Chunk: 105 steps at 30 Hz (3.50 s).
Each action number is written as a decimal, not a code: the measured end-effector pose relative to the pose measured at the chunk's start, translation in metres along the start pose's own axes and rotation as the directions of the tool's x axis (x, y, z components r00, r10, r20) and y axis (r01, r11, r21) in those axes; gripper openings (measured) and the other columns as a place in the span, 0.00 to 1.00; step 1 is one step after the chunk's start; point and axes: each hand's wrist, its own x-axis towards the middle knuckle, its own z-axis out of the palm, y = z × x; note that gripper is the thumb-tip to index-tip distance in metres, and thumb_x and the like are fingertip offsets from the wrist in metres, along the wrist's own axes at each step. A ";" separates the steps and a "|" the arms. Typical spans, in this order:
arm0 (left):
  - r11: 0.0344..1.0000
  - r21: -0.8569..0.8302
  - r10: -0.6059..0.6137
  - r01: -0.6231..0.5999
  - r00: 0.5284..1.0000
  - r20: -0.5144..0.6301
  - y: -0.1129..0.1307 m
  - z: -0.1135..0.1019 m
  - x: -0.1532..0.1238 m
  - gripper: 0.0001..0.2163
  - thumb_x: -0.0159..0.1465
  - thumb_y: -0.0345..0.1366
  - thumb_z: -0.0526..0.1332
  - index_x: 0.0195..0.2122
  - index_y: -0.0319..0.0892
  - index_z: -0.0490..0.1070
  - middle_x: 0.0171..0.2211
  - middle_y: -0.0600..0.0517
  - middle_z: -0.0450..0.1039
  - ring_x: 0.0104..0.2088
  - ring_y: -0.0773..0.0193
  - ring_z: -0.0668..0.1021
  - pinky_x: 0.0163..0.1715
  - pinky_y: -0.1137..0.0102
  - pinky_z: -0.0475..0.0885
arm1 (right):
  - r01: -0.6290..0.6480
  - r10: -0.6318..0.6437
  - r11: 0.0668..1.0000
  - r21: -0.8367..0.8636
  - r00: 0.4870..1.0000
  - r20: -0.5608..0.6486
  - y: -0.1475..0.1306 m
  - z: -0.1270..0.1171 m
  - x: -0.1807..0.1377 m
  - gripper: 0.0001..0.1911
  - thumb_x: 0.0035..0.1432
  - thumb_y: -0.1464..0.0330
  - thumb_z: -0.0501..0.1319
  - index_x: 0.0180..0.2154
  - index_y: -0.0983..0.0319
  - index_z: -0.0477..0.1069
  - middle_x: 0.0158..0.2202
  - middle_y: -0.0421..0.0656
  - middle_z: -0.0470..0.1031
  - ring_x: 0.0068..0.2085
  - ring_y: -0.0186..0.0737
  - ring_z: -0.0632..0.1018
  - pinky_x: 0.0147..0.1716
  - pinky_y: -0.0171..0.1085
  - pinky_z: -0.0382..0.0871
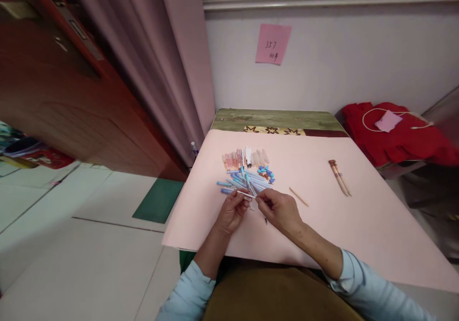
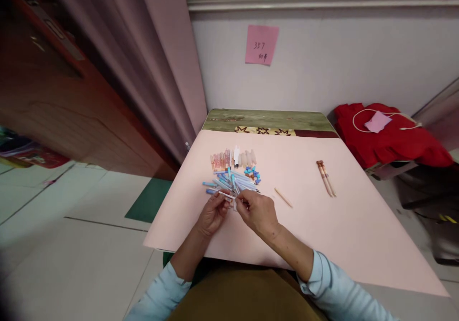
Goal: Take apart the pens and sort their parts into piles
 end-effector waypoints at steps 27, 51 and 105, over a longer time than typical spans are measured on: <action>0.999 0.027 0.028 -0.027 0.998 -0.050 0.001 0.004 0.004 0.10 0.54 0.32 0.71 0.34 0.34 0.74 0.30 0.49 0.77 0.22 0.76 0.74 0.21 0.85 0.72 | -0.146 0.142 0.987 -0.061 0.988 -0.055 0.064 -0.053 -0.042 0.11 0.59 0.60 0.58 0.34 0.58 0.76 0.25 0.38 0.75 0.24 0.33 0.73 0.25 0.31 0.64; 0.998 0.037 0.041 -0.041 0.999 -0.010 0.001 0.005 0.002 0.11 0.53 0.34 0.71 0.33 0.34 0.75 0.31 0.48 0.78 0.22 0.77 0.75 0.21 0.85 0.72 | -0.075 0.076 0.996 0.038 0.997 -0.024 0.024 -0.054 -0.044 0.08 0.59 0.66 0.58 0.33 0.58 0.76 0.26 0.39 0.75 0.26 0.34 0.74 0.23 0.31 0.63; 1.000 -0.002 -0.005 0.005 1.000 0.014 0.000 0.002 0.003 0.12 0.56 0.28 0.69 0.41 0.35 0.72 0.36 0.47 0.77 0.28 0.74 0.79 0.28 0.84 0.75 | -0.274 0.257 0.885 0.377 0.962 0.095 0.027 -0.015 -0.044 0.13 0.59 0.60 0.59 0.36 0.61 0.76 0.29 0.42 0.77 0.28 0.36 0.74 0.24 0.32 0.64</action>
